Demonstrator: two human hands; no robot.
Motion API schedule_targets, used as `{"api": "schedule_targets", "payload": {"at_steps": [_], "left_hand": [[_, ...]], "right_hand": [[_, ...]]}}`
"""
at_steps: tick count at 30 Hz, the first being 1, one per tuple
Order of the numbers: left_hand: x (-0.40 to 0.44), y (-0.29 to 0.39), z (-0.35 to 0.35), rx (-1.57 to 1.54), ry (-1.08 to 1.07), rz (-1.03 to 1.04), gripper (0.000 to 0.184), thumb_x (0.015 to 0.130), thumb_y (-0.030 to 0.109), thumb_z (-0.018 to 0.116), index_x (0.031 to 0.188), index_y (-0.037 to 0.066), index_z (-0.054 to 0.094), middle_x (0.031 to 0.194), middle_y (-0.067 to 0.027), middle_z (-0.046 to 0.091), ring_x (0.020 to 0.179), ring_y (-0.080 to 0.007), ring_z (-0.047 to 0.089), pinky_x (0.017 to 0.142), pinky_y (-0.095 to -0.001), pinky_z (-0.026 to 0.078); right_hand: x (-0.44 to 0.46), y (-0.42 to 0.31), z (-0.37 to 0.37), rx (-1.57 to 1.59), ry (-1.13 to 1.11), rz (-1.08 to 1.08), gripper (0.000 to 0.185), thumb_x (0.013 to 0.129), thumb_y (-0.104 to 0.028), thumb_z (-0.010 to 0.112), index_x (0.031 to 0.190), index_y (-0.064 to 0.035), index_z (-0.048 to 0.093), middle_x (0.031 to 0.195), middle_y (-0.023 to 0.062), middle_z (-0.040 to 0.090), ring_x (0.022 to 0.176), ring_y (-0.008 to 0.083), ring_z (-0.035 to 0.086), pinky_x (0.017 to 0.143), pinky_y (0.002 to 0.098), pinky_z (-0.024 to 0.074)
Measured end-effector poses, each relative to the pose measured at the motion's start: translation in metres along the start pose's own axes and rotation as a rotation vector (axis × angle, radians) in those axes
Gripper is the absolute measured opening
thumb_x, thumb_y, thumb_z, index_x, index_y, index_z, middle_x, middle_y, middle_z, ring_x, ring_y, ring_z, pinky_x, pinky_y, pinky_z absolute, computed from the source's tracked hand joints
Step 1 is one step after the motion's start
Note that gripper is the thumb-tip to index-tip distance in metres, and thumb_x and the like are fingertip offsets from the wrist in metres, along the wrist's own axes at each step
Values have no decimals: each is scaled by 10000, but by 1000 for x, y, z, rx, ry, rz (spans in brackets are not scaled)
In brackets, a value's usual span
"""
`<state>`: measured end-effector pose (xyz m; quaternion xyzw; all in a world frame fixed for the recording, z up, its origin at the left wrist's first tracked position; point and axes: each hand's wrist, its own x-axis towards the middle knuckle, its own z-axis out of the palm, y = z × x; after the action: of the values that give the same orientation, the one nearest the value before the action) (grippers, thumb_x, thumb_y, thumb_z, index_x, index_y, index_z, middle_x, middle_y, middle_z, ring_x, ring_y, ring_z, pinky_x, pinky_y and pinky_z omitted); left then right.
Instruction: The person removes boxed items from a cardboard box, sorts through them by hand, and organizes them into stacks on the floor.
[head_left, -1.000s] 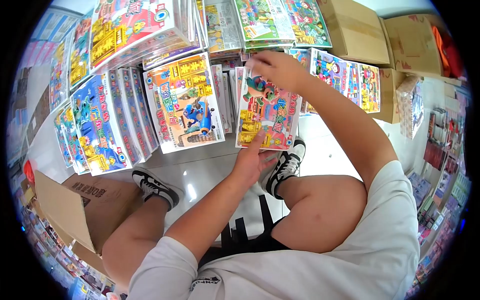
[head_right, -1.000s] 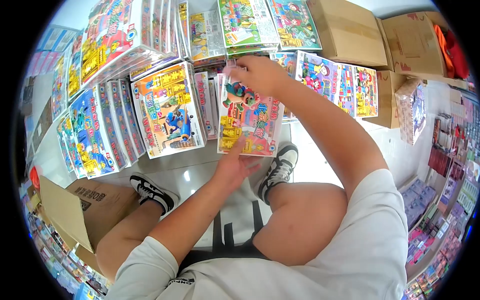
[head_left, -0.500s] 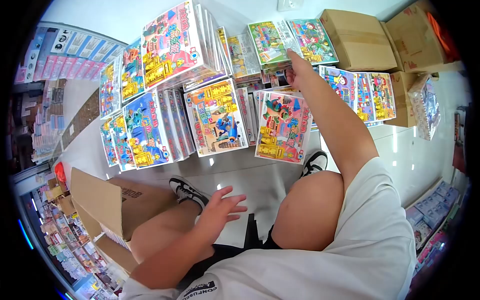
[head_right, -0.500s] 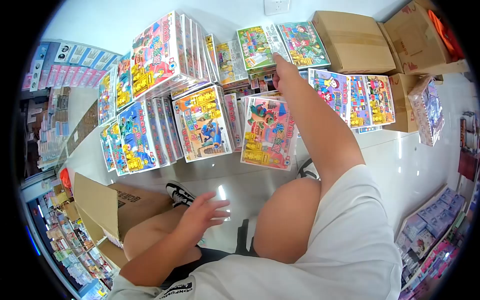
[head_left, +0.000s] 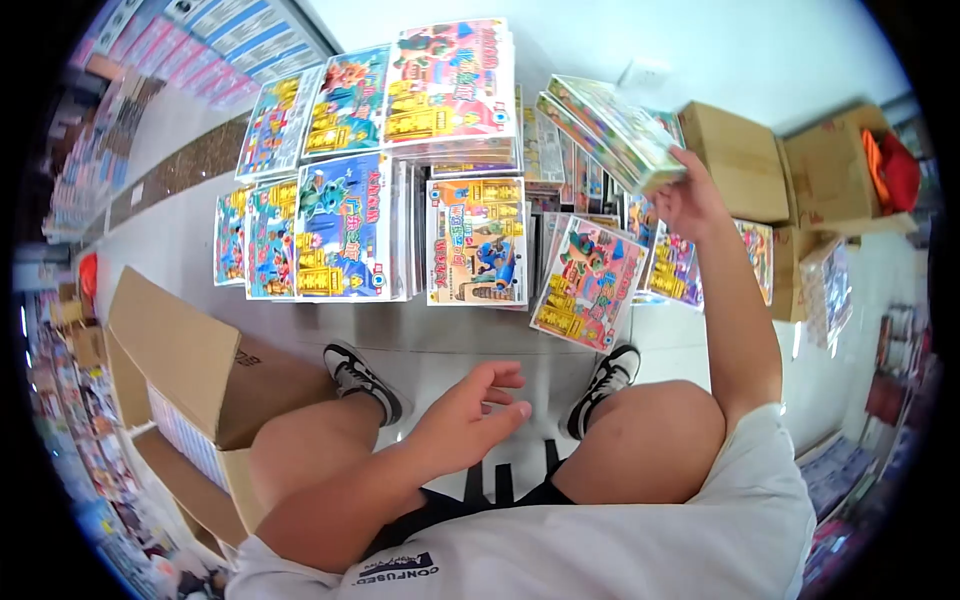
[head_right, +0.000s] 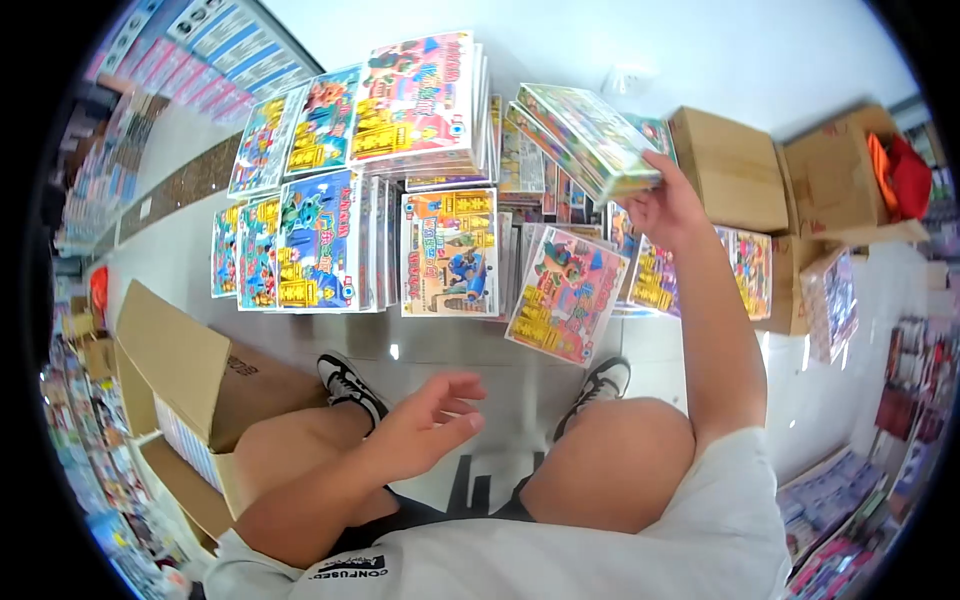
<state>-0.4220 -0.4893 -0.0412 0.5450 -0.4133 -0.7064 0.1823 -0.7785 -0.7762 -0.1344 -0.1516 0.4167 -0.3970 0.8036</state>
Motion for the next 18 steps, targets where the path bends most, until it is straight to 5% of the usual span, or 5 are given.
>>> {"api": "schedule_targets", "payload": {"at_steps": [3, 6, 10, 14, 18], "left_hand": [[-7, 24, -16, 212, 74, 145, 491, 1005, 160, 690, 1445, 36, 510, 1394, -91, 589, 1207, -182, 596, 1019, -347, 503], [-3, 43, -35, 150, 224, 381, 467, 989, 142, 695, 1421, 53, 541, 1370, -81, 602, 1218, -182, 592, 1031, -361, 494], [8, 92, -69, 253, 505, 532, 460, 990, 179, 674, 1420, 68, 556, 1358, -82, 606, 1261, -185, 563, 1039, -368, 466], [74, 133, -131, 795, 811, 869, 564, 940, 288, 737, 1434, 74, 566, 1452, -206, 536, 1343, -361, 530, 1117, -490, 431], [139, 126, -164, 1038, 860, 734, 668, 910, 357, 782, 1479, 94, 551, 1499, -255, 495, 1397, -424, 486, 1159, -509, 403]], "right_hand": [[-25, -22, 24, -108, -247, -66, 546, 990, -425, 672, 1346, -23, 572, 1198, 157, 727, 1006, 240, 757, 813, 308, 636], [-48, -12, 120, -93, -118, -266, 611, 994, -447, 685, 1391, -9, 531, 1250, 210, 696, 1068, 261, 741, 731, 263, 652], [-32, 13, 202, -292, -137, -302, 718, 978, -490, 692, 1452, 0, 467, 1341, 244, 637, 1189, 318, 686, 954, 394, 587], [19, 46, 213, -686, 30, -161, 791, 913, -680, 670, 1352, -29, 578, 1069, 111, 628, 916, 189, 626, 783, 312, 489], [17, 43, 211, -1130, 78, -133, 828, 901, -798, 569, 1253, -53, 656, 862, 9, 530, 764, 109, 521, 681, 285, 414]]}}
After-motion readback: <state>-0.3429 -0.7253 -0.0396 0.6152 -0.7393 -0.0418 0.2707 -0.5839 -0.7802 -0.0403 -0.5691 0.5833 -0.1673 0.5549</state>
